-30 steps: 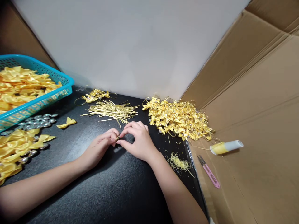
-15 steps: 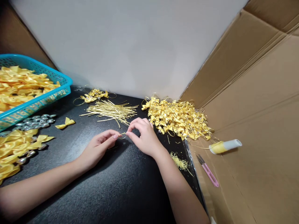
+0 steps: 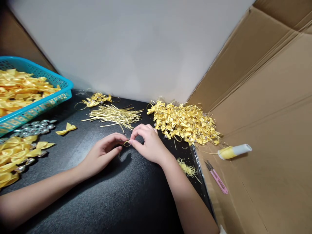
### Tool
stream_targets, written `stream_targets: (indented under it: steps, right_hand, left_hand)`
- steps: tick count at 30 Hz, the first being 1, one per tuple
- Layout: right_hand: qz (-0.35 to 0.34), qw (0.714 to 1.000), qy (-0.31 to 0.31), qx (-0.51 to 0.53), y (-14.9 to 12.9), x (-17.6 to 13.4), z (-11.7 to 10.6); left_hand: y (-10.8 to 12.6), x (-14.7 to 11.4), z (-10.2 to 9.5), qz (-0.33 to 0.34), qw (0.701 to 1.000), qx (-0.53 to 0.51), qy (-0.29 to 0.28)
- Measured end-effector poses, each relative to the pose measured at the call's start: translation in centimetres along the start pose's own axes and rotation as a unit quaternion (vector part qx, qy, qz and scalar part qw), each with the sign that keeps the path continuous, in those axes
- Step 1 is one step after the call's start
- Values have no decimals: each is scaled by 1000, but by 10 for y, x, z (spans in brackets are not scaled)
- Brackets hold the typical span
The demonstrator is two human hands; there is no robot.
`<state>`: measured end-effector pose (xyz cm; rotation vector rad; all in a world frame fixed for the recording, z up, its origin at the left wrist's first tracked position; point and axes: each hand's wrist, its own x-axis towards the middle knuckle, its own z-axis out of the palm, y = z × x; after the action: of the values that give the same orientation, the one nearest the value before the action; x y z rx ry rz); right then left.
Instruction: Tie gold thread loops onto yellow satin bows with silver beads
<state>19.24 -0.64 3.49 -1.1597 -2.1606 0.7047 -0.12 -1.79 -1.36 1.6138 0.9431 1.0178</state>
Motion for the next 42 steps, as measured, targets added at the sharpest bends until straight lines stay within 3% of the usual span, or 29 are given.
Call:
stream_targets:
  steps: [4,9,23,29,35,38,42]
  right_hand:
    - [6,1000,-2,11,1,0,2]
    - [16,1000,-4,25,3,1,5]
    - [17,999,-20,35,4,0,2]
    - [44,995,-28,82,3,-3,0]
    - [161,939,-24,304,7,-2,22]
    - [208,917,-16,339,8,0,29]
    - [226,910,-21,346,7,1,21]
  left_hand:
    - [7,3,1,-62,994,-82,-32]
    - [9,7,-1,-104,987,-96,-70]
    - [6,5,0,-118,992,-41,-22]
    - [5,5,0,-138,988,-67,-5]
    - [1,5,0,-133,988,-80,14]
    - [0,4,0,-134,987,-84,20]
    - [2,3,1,-146,985,-85,33]
